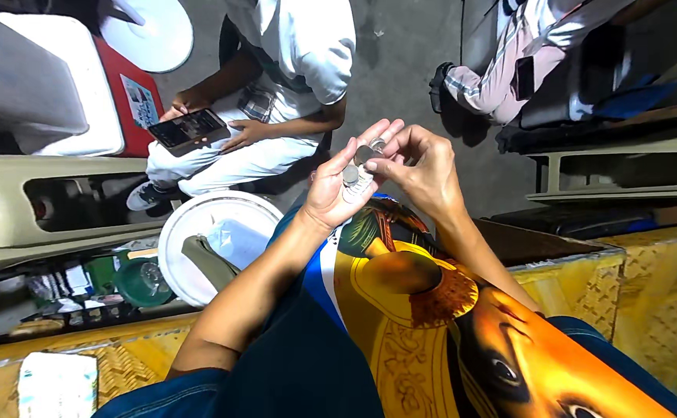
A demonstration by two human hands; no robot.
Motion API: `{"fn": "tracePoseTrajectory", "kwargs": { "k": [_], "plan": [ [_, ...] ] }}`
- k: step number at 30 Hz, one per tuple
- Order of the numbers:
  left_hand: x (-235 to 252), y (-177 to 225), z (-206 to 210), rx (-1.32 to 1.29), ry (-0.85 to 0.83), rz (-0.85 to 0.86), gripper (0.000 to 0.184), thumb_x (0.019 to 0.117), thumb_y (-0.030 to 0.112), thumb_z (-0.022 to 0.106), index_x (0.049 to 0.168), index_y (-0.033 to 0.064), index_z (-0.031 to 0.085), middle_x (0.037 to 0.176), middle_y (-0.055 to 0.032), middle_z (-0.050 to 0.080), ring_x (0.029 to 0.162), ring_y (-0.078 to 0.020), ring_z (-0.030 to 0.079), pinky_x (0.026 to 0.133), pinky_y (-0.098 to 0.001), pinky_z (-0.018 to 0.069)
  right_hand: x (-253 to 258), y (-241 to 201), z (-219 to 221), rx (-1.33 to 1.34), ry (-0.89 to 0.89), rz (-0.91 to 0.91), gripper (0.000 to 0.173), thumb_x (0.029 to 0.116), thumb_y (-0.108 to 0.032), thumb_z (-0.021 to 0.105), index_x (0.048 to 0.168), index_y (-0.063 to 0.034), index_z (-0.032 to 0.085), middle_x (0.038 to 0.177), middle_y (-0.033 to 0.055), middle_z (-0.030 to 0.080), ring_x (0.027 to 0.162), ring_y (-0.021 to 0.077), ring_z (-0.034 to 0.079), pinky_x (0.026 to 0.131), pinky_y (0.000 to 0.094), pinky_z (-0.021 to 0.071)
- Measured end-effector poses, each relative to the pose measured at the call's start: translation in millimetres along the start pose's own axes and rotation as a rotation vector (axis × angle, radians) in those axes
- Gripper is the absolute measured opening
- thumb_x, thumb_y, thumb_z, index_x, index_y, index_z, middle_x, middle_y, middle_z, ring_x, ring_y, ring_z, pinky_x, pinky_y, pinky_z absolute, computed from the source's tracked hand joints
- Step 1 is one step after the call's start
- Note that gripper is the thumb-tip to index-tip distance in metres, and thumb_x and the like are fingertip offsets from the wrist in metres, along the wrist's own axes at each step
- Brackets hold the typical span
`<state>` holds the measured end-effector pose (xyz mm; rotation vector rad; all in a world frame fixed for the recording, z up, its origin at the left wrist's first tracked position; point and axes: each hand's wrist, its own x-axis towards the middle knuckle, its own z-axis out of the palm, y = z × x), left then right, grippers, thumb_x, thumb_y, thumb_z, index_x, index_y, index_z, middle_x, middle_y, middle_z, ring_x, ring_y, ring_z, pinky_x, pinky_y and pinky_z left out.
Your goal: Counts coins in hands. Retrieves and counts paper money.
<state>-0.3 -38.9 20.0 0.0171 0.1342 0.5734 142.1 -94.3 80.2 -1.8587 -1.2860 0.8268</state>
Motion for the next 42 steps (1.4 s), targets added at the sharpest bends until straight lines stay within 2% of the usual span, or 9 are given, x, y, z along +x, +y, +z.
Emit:
{"fn": "tracePoseTrajectory", "kwargs": {
  "k": [5,8,11,14,17,19,21,32,42],
  "plan": [
    [4,1,-2,0.01,-0.06,0.029,0.045,0.1111,0.02,0.027,0.145,0.0028,0.049,0.142,-0.016,0.058,0.131,-0.0263,0.057,0.112,-0.0392,0.045,8,0,-6,0.28,0.009,-0.021,0.03,0.0814,-0.003,0.08,0.104,-0.0022,0.06,0.086,-0.0027,0.066,0.069,-0.0011,0.062,0.064,0.015,0.0547],
    [4,5,1,0.024,-0.021,0.005,0.048,0.1109,0.025,0.022,0.145,0.0065,0.05,0.141,-0.0123,0.058,0.13,-0.0259,0.057,0.109,-0.0409,0.0474,12,-2,-18,0.543,-0.045,0.077,0.032,0.0972,-0.004,0.061,0.129,0.0009,0.059,0.098,-0.0023,0.067,0.077,0.0024,0.063,0.068,0.0188,0.0551],
    [7,11,-2,-0.023,-0.046,0.006,0.055,0.1099,0.032,0.019,0.151,0.0057,0.044,0.158,-0.0122,0.044,0.146,-0.0278,0.042,0.117,-0.0446,0.0384,17,1,-31,0.837,-0.079,0.225,0.028,0.1068,-0.009,0.039,0.118,-0.0076,0.065,0.091,-0.0051,0.068,0.079,0.0035,0.066,0.072,0.0193,0.0567],
    [14,19,-6,-0.077,-0.034,0.042,0.059,0.1094,0.035,0.017,0.154,0.0044,0.04,0.161,-0.0122,0.041,0.148,-0.0283,0.039,0.12,-0.0468,0.0348,19,5,-29,0.727,-0.072,0.295,0.034,0.1097,-0.024,0.028,0.096,-0.0203,0.059,0.084,-0.0102,0.065,0.076,0.0018,0.064,0.069,0.0199,0.055],
    [26,34,-7,-0.054,-0.007,0.103,0.054,0.1102,0.031,0.019,0.153,0.0065,0.041,0.161,-0.01,0.041,0.148,-0.0265,0.039,0.119,-0.0448,0.0355,24,-3,-5,0.376,-0.006,0.198,0.023,0.1026,-0.02,0.056,0.08,-0.0201,0.056,0.062,-0.0155,0.049,0.051,-0.0056,0.042,0.048,0.0137,0.0371],
    [36,44,-4,-0.023,-0.006,0.142,0.052,0.1102,0.028,0.021,0.154,0.008,0.041,0.161,-0.0097,0.041,0.148,-0.0264,0.04,0.118,-0.0437,0.0368,29,-10,14,0.158,0.033,0.052,0.014,0.0889,-0.015,0.076,0.093,-0.0068,0.066,0.066,-0.0113,0.047,0.053,-0.0064,0.037,0.049,0.0108,0.0308],
    [42,48,2,-0.001,-0.01,0.194,0.05,0.11,0.025,0.022,0.153,0.0066,0.04,0.16,-0.0114,0.04,0.146,-0.0265,0.041,0.117,-0.0415,0.0387,35,-12,28,-0.006,0.077,-0.047,0.035,0.0814,-0.024,0.084,0.103,-0.0012,0.069,0.072,-0.0077,0.051,0.058,-0.0047,0.038,0.053,0.0127,0.0313],
    [18,37,15,0.146,0.02,0.263,0.055,0.1104,0.028,0.015,0.159,0.0075,0.031,0.168,-0.0095,0.029,0.155,-0.0246,0.027,0.123,-0.0444,0.0256,20,-24,53,0.054,0.076,-0.176,0.029,0.0842,-0.012,0.08,0.106,0.0041,0.071,0.078,0.0014,0.064,0.061,-0.0016,0.045,0.057,0.0155,0.038],
    [2,34,24,0.006,-0.04,0.262,0.05,0.1116,0.024,0.017,0.151,0.0063,0.041,0.154,-0.0119,0.048,0.144,-0.0229,0.046,0.117,-0.0357,0.0389,16,-40,26,0.266,-0.055,0.009,0.012,0.0849,0.0,0.073,0.096,-0.0051,0.069,0.072,-0.0094,0.057,0.056,-0.0055,0.045,0.053,0.0107,0.0404]
  ]
}}
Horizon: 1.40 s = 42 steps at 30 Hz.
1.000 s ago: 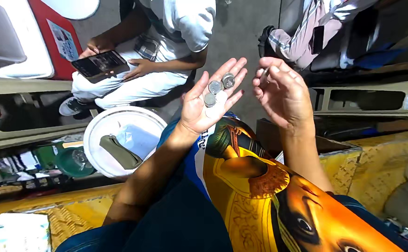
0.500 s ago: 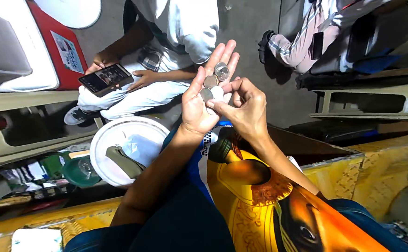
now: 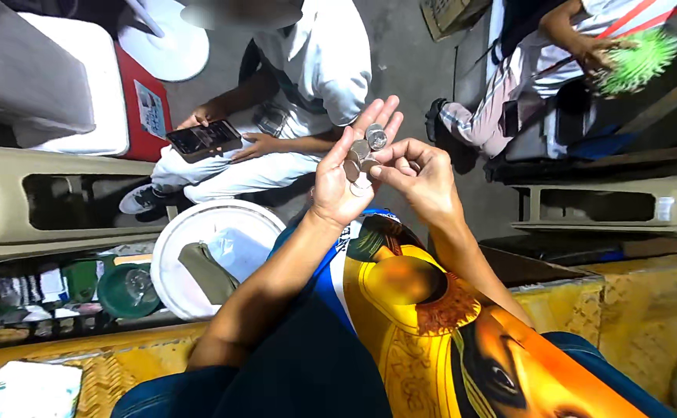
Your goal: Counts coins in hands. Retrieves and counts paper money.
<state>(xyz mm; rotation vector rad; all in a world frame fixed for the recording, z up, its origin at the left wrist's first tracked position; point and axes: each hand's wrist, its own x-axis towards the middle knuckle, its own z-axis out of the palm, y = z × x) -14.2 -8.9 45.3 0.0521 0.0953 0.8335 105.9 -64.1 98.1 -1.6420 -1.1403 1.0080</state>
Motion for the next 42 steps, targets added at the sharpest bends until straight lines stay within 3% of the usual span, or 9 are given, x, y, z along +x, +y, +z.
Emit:
{"fn": "tracePoseTrajectory", "kwargs": {
  "k": [8,15,18,25,28,34,36,38,42],
  "plan": [
    [1,-11,-2,-0.056,-0.026,-0.114,0.052,0.1107,0.026,0.016,0.153,0.0045,0.037,0.154,-0.0133,0.047,0.142,-0.0228,0.046,0.116,-0.0349,0.039,-7,2,-15,-0.155,0.051,-0.035,0.005,0.0947,-0.009,0.067,0.096,-0.0047,0.067,0.071,-0.0092,0.055,0.057,-0.0071,0.046,0.055,0.0098,0.0403],
    [4,-6,-13,-0.057,-0.053,-0.124,0.051,0.1106,0.025,0.019,0.151,0.0038,0.041,0.154,-0.013,0.048,0.142,-0.0246,0.046,0.117,-0.0382,0.0383,-4,8,-41,0.664,-0.235,0.229,0.02,0.1081,-0.018,0.044,0.097,-0.0162,0.06,0.079,-0.0081,0.061,0.056,-0.003,0.046,0.049,0.0122,0.0377],
    [4,1,-14,-0.03,-0.003,-0.095,0.052,0.1109,0.026,0.015,0.149,0.0031,0.043,0.154,-0.0131,0.048,0.144,-0.026,0.045,0.119,-0.0416,0.0365,-6,22,-42,1.016,-0.28,0.249,0.022,0.1095,-0.021,0.044,0.102,-0.0118,0.063,0.101,0.0018,0.069,0.071,0.0014,0.061,0.058,0.0126,0.0486],
    [0,13,-17,0.018,0.01,-0.033,0.054,0.1112,0.027,0.013,0.149,0.0033,0.042,0.155,-0.0128,0.047,0.145,-0.0268,0.045,0.118,-0.0416,0.0376,-4,28,-34,1.25,-0.105,0.362,0.037,0.1098,-0.01,0.026,0.117,-0.0068,0.062,0.09,0.0029,0.067,0.081,0.0115,0.068,0.077,0.0231,0.0576],
    [0,14,-17,0.015,0.01,-0.044,0.055,0.1112,0.029,0.012,0.151,0.0028,0.04,0.157,-0.0137,0.045,0.145,-0.0272,0.044,0.119,-0.042,0.0374,-3,21,-37,1.303,-0.097,0.441,0.053,0.113,-0.031,0.018,0.119,-0.0038,0.064,0.105,0.0101,0.072,0.098,0.0201,0.071,0.087,0.0317,0.0589],
    [0,9,-15,-0.046,-0.009,-0.083,0.056,0.111,0.032,0.013,0.148,0.0019,0.043,0.152,-0.0154,0.05,0.142,-0.0278,0.048,0.117,-0.0391,0.0403,-6,17,-42,1.423,-0.181,0.378,0.062,0.112,-0.037,0.012,0.132,0.0005,0.056,0.129,0.0177,0.067,0.125,0.0305,0.063,0.109,0.0433,0.0496],
    [0,7,-14,-0.035,-0.007,-0.101,0.059,0.1106,0.034,0.011,0.149,0.0014,0.042,0.154,-0.0159,0.048,0.144,-0.0285,0.046,0.117,-0.0411,0.0389,-7,14,-44,1.302,-0.173,0.344,0.059,0.1125,-0.035,0.014,0.131,-0.0005,0.058,0.123,0.0149,0.069,0.119,0.0261,0.067,0.104,0.04,0.0533],
    [-1,6,-14,-0.01,0.001,-0.101,0.06,0.1101,0.035,0.012,0.149,0.0011,0.043,0.156,-0.0165,0.046,0.145,-0.03,0.044,0.118,-0.0446,0.0378,-6,6,-42,0.896,-0.055,0.252,0.05,0.1126,-0.026,0.02,0.119,-0.0054,0.065,0.091,-0.0014,0.067,0.083,0.0081,0.066,0.075,0.0233,0.0558],
    [-2,4,-11,-0.046,-0.026,-0.086,0.06,0.1101,0.035,0.014,0.15,0.0,0.042,0.157,-0.0174,0.044,0.145,-0.0309,0.044,0.118,-0.0431,0.0377,-6,7,-33,-0.034,0.149,-0.127,0.009,0.0938,-0.012,0.069,0.089,-0.0059,0.072,0.073,-0.0096,0.06,0.057,-0.0073,0.044,0.052,0.0119,0.036]
  ]
}}
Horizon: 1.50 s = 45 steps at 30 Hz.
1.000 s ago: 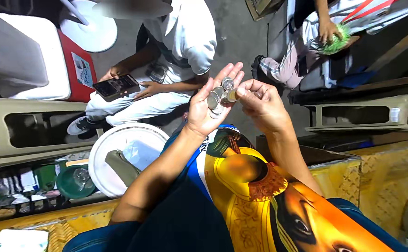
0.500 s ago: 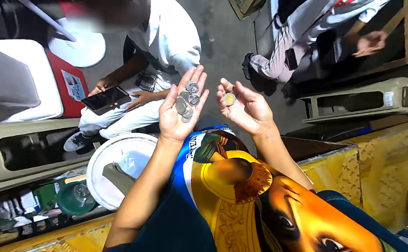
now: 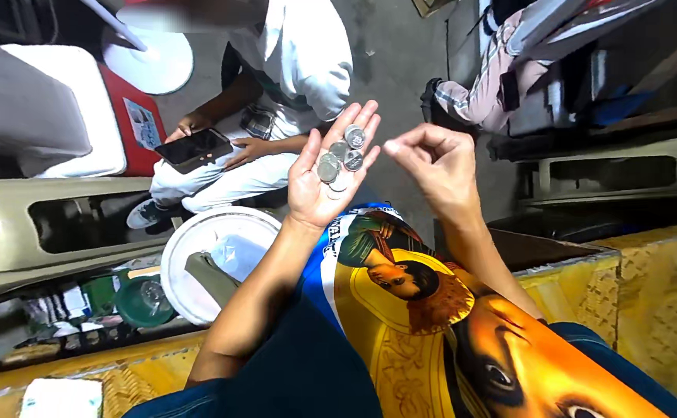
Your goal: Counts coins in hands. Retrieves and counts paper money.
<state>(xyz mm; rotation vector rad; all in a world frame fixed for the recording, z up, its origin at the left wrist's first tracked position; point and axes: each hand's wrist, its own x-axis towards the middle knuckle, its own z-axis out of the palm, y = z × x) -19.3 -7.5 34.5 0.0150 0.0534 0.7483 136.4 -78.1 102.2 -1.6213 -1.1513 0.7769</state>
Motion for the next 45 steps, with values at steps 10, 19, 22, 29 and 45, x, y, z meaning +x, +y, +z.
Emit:
{"fn": "tracePoseTrajectory", "kwargs": {
  "k": [10,19,22,29,45],
  "plan": [
    [5,4,-2,-0.074,0.01,0.034,0.061,0.1094,0.036,0.01,0.155,0.0034,0.035,0.159,-0.016,0.041,0.147,-0.0272,0.04,0.119,-0.0365,0.0349,2,11,36,-0.323,0.02,-0.113,0.02,0.0892,-0.02,0.077,0.099,-0.0026,0.074,0.076,-0.0005,0.062,0.059,0.0008,0.043,0.056,0.0186,0.0362],
    [7,9,-5,0.021,0.011,0.001,0.065,0.1086,0.038,0.006,0.155,0.0043,0.036,0.16,-0.0146,0.04,0.147,-0.0283,0.04,0.119,-0.0441,0.0349,-5,6,27,-0.289,-0.099,-0.236,0.017,0.0919,-0.016,0.074,0.097,-0.0009,0.08,0.074,0.0024,0.058,0.063,0.001,0.049,0.057,0.0142,0.0395],
    [10,7,-2,0.066,0.023,0.057,0.064,0.1088,0.036,0.006,0.156,0.0033,0.034,0.164,-0.0147,0.034,0.151,-0.0293,0.034,0.121,-0.0453,0.0306,-20,-2,38,-0.421,-0.109,-0.19,0.03,0.0854,-0.026,0.083,0.102,-0.0016,0.076,0.076,0.004,0.054,0.062,0.0077,0.047,0.054,0.0198,0.0368],
    [8,1,7,0.119,0.023,0.087,0.062,0.1096,0.032,0.005,0.158,0.0047,0.033,0.165,-0.0132,0.033,0.153,-0.0265,0.03,0.125,-0.0427,0.0241,-24,-1,52,-0.354,-0.045,-0.072,0.027,0.0874,-0.02,0.08,0.105,-0.0006,0.071,0.087,0.0045,0.058,0.065,0.006,0.047,0.055,0.0189,0.0378],
    [10,-13,-58,-0.077,-0.288,-0.051,0.08,0.1045,0.059,0.004,0.165,0.0079,0.013,0.171,-0.0161,0.014,0.158,-0.0322,0.013,0.128,-0.0493,0.0156,-6,36,22,-0.428,-0.238,-0.391,0.035,0.0935,-0.03,0.076,0.125,-0.0162,0.075,0.094,0.0007,0.057,0.081,0.0063,0.052,0.069,0.0211,0.0463]
  ]
}}
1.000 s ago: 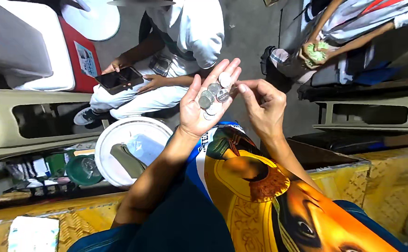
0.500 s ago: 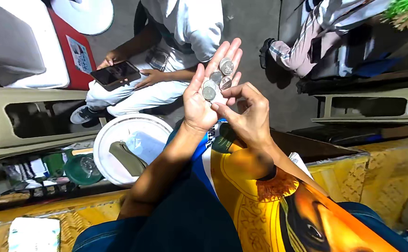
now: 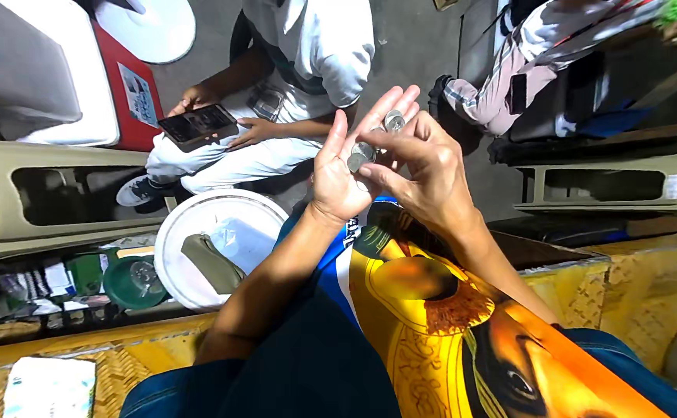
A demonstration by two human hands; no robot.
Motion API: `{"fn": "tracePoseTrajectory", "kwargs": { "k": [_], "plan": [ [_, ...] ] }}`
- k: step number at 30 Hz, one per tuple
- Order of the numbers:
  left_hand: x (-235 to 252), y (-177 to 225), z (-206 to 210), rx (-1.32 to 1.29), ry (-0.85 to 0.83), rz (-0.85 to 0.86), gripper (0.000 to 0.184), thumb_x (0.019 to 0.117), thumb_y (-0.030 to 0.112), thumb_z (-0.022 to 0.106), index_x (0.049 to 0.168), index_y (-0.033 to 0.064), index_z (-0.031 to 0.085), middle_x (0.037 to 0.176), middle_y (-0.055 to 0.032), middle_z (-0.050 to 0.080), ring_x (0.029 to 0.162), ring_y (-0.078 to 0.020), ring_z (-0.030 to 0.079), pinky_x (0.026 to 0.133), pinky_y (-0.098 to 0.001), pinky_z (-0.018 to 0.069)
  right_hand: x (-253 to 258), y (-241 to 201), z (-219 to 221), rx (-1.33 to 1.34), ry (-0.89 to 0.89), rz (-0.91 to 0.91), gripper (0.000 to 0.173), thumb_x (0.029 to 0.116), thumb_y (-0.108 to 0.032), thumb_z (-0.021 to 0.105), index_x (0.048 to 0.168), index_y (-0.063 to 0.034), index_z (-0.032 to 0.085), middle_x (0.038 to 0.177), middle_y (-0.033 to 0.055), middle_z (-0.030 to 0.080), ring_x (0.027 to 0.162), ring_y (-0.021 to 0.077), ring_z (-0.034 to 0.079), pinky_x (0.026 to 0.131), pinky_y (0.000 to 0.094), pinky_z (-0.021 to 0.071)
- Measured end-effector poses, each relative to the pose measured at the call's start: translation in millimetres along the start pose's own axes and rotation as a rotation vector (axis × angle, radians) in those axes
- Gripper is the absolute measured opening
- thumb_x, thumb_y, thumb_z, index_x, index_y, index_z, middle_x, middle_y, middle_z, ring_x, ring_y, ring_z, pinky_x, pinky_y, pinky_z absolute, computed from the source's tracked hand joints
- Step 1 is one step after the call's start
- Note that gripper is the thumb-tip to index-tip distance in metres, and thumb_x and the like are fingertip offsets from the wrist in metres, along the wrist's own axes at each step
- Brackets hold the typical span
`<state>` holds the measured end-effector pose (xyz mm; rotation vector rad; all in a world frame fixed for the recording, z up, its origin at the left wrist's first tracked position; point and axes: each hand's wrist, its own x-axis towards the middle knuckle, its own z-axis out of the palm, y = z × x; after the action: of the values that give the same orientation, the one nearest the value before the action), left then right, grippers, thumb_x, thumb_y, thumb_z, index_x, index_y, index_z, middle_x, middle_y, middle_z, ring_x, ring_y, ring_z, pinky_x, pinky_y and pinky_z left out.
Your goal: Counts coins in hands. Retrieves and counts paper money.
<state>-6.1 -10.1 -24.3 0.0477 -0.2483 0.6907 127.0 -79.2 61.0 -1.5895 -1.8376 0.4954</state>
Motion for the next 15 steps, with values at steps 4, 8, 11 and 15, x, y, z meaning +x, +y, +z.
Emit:
{"fn": "tracePoseTrajectory", "kwargs": {
  "k": [4,8,11,15],
  "plan": [
    [0,-3,-7,-0.067,0.001,-0.006,0.096,0.0966,0.074,0.002,0.165,0.0084,0.012,0.172,-0.0161,0.012,0.159,-0.0319,0.009,0.128,-0.0512,0.0128,-16,-5,11,-0.087,-0.038,-0.062,0.032,0.0948,-0.029,0.075,0.126,-0.0211,0.076,0.094,0.0016,0.056,0.079,0.0086,0.052,0.068,0.0231,0.0449],
    [-2,12,67,0.176,0.284,-0.003,0.102,0.0943,0.072,-0.011,0.16,0.0069,0.031,0.167,-0.0129,0.03,0.155,-0.0303,0.025,0.124,-0.0552,0.0217,-3,-68,10,-0.064,-0.014,0.026,0.02,0.0956,-0.016,0.072,0.113,-0.008,0.079,0.087,0.0096,0.054,0.067,0.0133,0.053,0.052,0.0238,0.0408],
    [-2,13,77,0.231,0.269,0.001,0.085,0.1023,0.056,-0.009,0.16,0.0056,0.028,0.167,-0.0126,0.029,0.155,-0.0288,0.026,0.123,-0.0534,0.0252,-9,-71,19,-0.06,0.045,-0.027,0.019,0.0938,-0.013,0.072,0.108,-0.0038,0.08,0.083,0.011,0.054,0.062,0.0137,0.051,0.048,0.024,0.039],
    [-7,12,111,0.319,0.423,-0.049,0.071,0.1078,0.047,-0.006,0.163,0.0136,0.023,0.17,-0.0019,0.023,0.155,-0.0183,0.024,0.124,-0.0412,0.0257,-19,-68,21,0.034,0.089,-0.073,0.027,0.0956,-0.023,0.073,0.11,-0.0018,0.078,0.081,0.0086,0.054,0.062,0.0104,0.05,0.05,0.0203,0.0399]
  ]
}}
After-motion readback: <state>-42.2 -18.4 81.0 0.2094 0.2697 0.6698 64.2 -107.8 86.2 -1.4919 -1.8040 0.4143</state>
